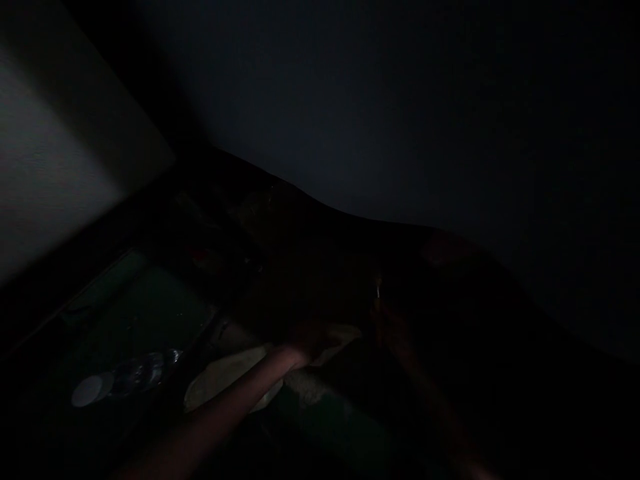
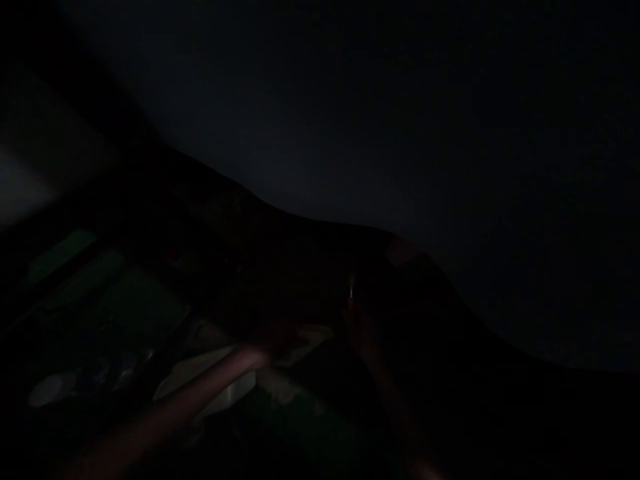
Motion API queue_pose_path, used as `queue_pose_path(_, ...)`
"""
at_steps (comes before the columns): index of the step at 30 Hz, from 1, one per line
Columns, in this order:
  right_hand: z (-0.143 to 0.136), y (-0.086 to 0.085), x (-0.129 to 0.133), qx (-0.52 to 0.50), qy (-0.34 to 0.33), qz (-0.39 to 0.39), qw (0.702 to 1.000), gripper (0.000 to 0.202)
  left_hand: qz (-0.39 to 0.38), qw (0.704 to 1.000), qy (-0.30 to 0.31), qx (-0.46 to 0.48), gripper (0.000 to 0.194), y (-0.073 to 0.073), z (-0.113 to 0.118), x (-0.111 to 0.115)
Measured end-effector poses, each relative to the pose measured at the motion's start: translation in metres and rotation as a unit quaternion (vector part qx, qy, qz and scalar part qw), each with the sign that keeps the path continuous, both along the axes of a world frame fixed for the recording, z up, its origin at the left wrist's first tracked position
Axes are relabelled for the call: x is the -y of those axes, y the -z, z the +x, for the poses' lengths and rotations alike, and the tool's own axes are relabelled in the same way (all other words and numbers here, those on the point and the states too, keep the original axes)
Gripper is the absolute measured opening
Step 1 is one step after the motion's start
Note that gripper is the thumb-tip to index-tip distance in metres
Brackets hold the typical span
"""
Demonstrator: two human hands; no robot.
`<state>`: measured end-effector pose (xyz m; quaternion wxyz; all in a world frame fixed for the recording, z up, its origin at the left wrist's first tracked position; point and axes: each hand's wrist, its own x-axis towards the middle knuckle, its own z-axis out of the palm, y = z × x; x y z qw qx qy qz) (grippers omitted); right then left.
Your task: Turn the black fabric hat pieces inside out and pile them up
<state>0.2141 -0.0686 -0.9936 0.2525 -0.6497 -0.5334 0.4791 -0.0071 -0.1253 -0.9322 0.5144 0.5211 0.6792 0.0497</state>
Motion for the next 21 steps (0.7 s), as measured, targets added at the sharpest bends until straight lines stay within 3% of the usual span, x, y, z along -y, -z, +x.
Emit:
queue_pose_path(4,-0.012,-0.01,0.019,0.04,-0.065,0.012,0.997,0.033,0.111,0.993,-0.029,-0.007,0.043,-0.007,0.007,-0.01)
queue_pose_path(7,-0.037,-0.024,0.04,0.002,-0.102,-0.022,0.995,0.029,0.074,0.988,-0.04,0.13,0.043,-0.009,0.031,-0.008)
queue_pose_path(9,-0.048,-0.034,0.049,-0.061,-0.11,-0.028,0.992,0.032,0.019,0.966,-0.116,0.231,0.044,-0.008,0.046,-0.003)
queue_pose_path(11,-0.046,-0.043,0.052,-0.13,-0.115,-0.033,0.984,0.043,-0.026,0.929,-0.231,0.288,0.041,-0.005,0.056,0.001)
queue_pose_path(14,-0.019,-0.064,0.05,-0.16,-0.136,-0.063,0.976,0.055,-0.071,0.882,-0.335,0.324,0.032,-0.004,0.059,0.002)
queue_pose_path(16,0.008,-0.09,0.05,-0.099,-0.073,-0.054,0.991,0.051,-0.086,0.872,-0.354,0.328,0.032,-0.005,0.054,0.0)
queue_pose_path(18,0.034,-0.125,0.051,-0.004,0.106,0.044,0.993,0.059,-0.075,0.882,-0.343,0.316,0.036,-0.007,0.049,-0.002)
queue_pose_path(21,0.054,-0.183,0.051,0.027,0.306,0.196,0.931,0.067,-0.034,0.908,-0.307,0.282,0.039,-0.012,0.046,-0.001)
